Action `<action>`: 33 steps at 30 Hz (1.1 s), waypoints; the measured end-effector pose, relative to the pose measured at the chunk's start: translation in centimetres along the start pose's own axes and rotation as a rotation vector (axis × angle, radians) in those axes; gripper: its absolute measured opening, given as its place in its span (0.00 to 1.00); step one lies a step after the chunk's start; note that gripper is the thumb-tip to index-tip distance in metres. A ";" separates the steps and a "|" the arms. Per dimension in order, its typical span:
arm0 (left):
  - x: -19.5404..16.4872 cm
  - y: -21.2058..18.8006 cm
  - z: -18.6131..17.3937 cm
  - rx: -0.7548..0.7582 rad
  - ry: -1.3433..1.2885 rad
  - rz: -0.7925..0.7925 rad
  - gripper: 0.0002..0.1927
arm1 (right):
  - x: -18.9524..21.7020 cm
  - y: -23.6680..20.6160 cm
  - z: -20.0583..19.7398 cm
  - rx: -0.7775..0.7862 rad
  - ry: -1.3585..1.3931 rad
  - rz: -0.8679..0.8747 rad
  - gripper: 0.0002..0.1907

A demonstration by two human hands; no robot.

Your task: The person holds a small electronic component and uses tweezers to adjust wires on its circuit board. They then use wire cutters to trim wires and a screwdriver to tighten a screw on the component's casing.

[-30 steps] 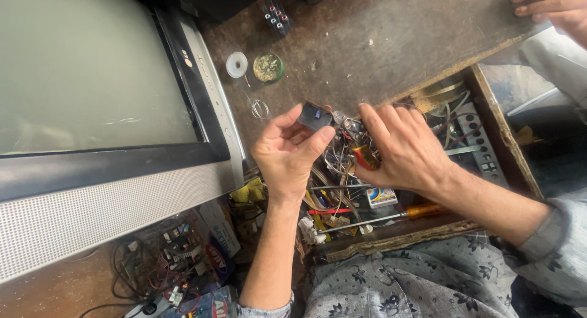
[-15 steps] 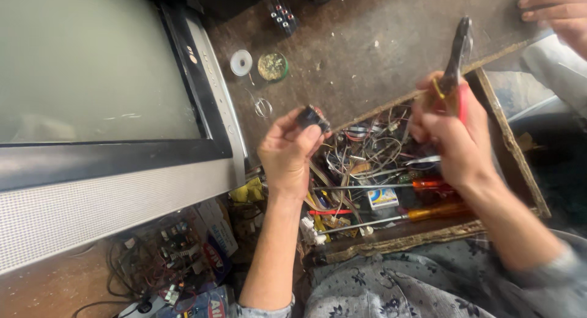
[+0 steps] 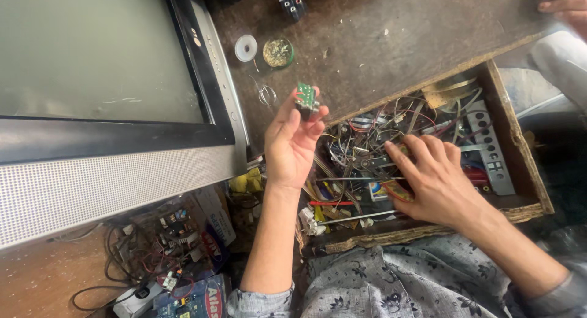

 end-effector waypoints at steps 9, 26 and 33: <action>2.1 1.9 -1.5 0.079 -0.154 -0.015 0.24 | -0.4 -0.5 0.4 -0.068 0.108 0.028 0.45; 1.9 1.6 -1.5 0.076 -0.057 0.018 0.23 | -0.2 -0.3 1.0 -0.036 0.117 -0.006 0.47; 1.6 1.5 -0.5 0.038 0.007 0.045 0.22 | 0.1 -0.6 0.1 -0.056 0.186 -0.002 0.51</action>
Point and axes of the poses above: each hand's wrist, its own y-axis towards the middle knuckle, its own z-axis out of the palm, x = y × z, the point moved 9 cm from there along y, towards the middle knuckle, and after that the axes turned 2 degrees about -z, right-handed, at the moved point
